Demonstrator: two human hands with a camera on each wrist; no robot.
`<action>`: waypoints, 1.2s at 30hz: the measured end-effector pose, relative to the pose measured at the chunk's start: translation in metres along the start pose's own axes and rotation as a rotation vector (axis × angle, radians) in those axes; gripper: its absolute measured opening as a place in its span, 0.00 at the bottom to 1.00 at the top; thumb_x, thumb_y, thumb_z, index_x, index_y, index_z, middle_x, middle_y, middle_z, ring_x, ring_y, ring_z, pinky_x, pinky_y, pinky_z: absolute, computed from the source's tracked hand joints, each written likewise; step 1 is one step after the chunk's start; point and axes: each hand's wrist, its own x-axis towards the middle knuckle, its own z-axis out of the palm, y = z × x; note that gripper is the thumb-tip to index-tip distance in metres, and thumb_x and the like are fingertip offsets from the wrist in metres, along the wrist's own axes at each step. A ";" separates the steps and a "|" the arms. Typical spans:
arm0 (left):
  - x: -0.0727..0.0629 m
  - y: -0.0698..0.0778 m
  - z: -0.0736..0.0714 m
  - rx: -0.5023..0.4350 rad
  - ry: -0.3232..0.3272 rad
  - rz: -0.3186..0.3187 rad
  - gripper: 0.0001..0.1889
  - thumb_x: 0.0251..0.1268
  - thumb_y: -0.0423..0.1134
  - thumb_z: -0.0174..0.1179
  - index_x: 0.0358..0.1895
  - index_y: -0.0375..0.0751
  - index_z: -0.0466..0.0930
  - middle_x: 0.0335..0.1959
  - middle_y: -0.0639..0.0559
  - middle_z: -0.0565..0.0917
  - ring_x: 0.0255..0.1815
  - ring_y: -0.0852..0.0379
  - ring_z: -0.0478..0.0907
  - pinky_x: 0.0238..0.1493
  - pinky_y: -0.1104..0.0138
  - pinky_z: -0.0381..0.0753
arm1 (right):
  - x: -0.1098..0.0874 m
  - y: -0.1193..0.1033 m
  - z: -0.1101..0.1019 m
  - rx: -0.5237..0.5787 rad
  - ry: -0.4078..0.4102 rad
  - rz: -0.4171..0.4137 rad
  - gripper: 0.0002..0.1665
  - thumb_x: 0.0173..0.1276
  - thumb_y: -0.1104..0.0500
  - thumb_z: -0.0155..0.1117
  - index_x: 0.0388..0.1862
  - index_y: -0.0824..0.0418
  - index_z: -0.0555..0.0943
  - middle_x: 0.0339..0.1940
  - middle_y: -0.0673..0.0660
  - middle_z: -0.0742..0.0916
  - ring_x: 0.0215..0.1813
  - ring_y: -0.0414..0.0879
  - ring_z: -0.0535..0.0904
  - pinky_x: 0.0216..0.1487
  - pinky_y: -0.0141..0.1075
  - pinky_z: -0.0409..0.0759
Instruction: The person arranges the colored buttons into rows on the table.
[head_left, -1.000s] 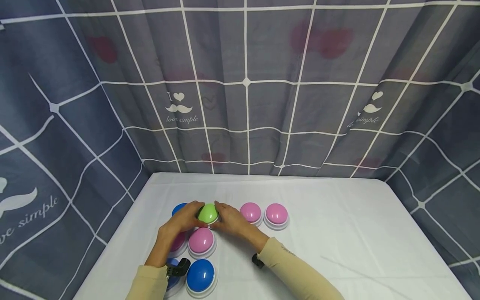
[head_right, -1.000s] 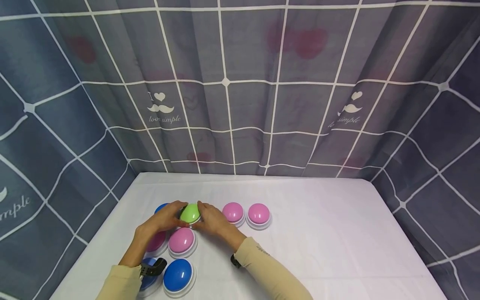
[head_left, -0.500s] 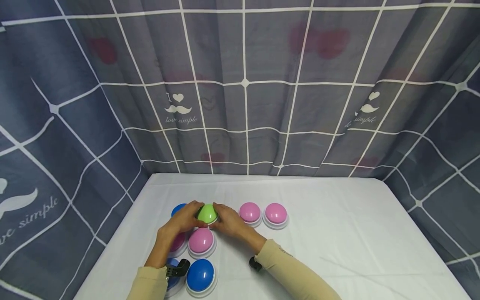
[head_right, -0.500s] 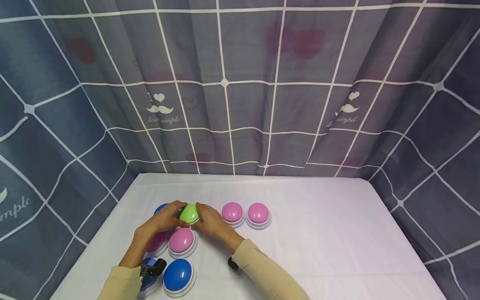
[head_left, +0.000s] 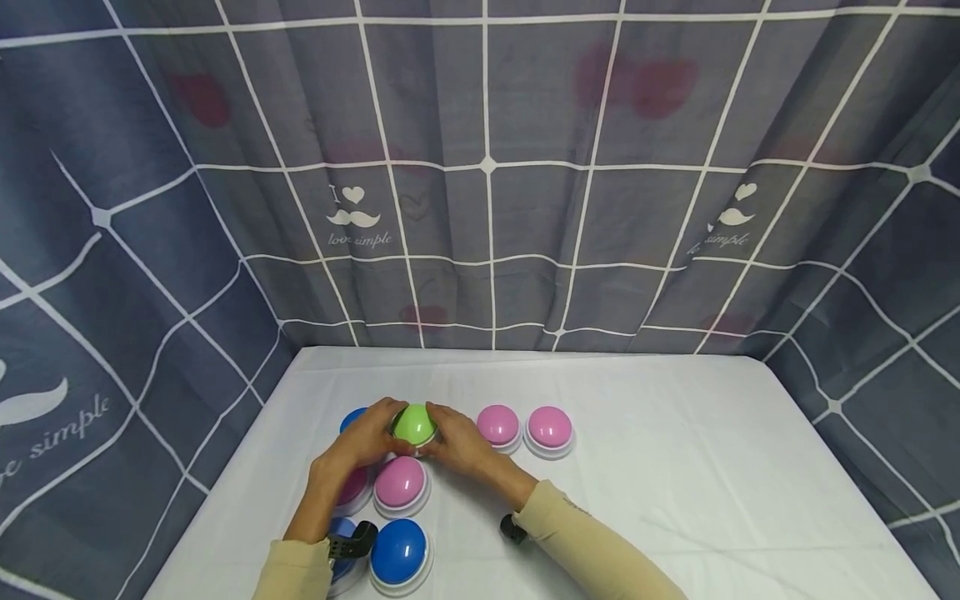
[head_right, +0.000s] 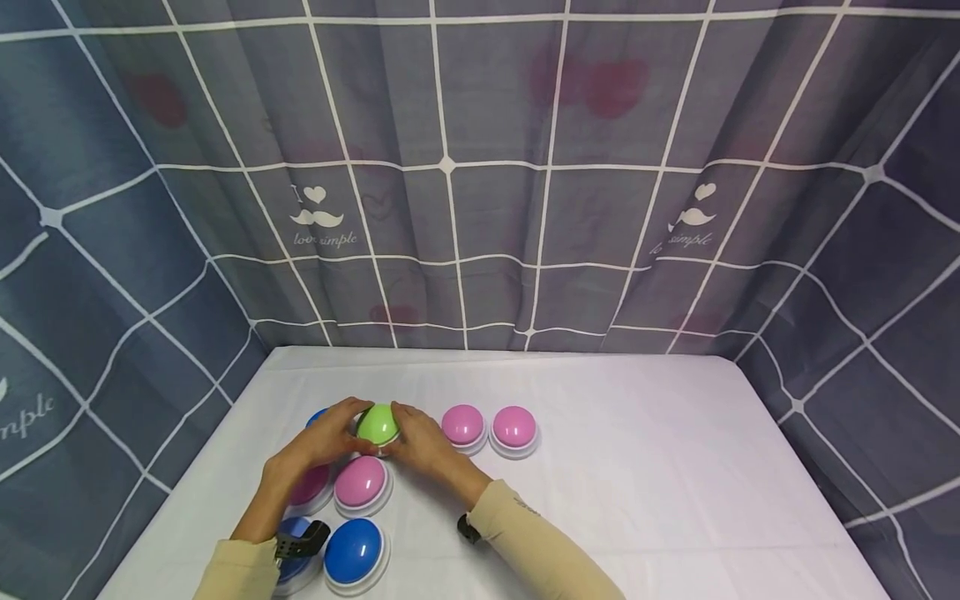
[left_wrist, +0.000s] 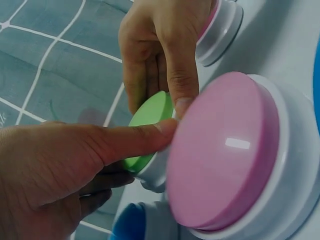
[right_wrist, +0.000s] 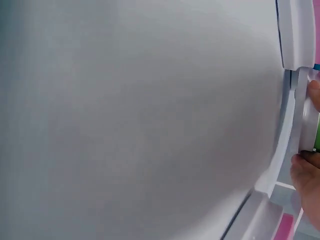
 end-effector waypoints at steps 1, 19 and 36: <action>0.000 0.000 -0.001 0.002 0.003 0.007 0.37 0.47 0.41 0.78 0.63 0.34 0.75 0.56 0.41 0.79 0.59 0.41 0.75 0.61 0.43 0.73 | 0.000 -0.001 -0.002 -0.002 0.005 0.001 0.45 0.63 0.51 0.73 0.71 0.71 0.66 0.66 0.65 0.77 0.67 0.53 0.73 0.67 0.40 0.70; 0.014 0.037 -0.002 -0.061 0.089 0.262 0.37 0.49 0.40 0.78 0.63 0.29 0.75 0.56 0.41 0.80 0.59 0.43 0.76 0.61 0.49 0.75 | -0.028 0.012 -0.054 0.064 0.133 -0.048 0.42 0.61 0.57 0.74 0.70 0.72 0.68 0.67 0.67 0.76 0.68 0.58 0.72 0.67 0.48 0.70; 0.041 0.092 0.044 -0.150 0.144 0.383 0.38 0.48 0.47 0.78 0.63 0.37 0.75 0.56 0.49 0.79 0.59 0.49 0.77 0.61 0.53 0.75 | -0.090 0.058 -0.103 0.137 0.260 -0.006 0.43 0.58 0.58 0.77 0.70 0.69 0.70 0.67 0.63 0.77 0.67 0.59 0.73 0.66 0.55 0.70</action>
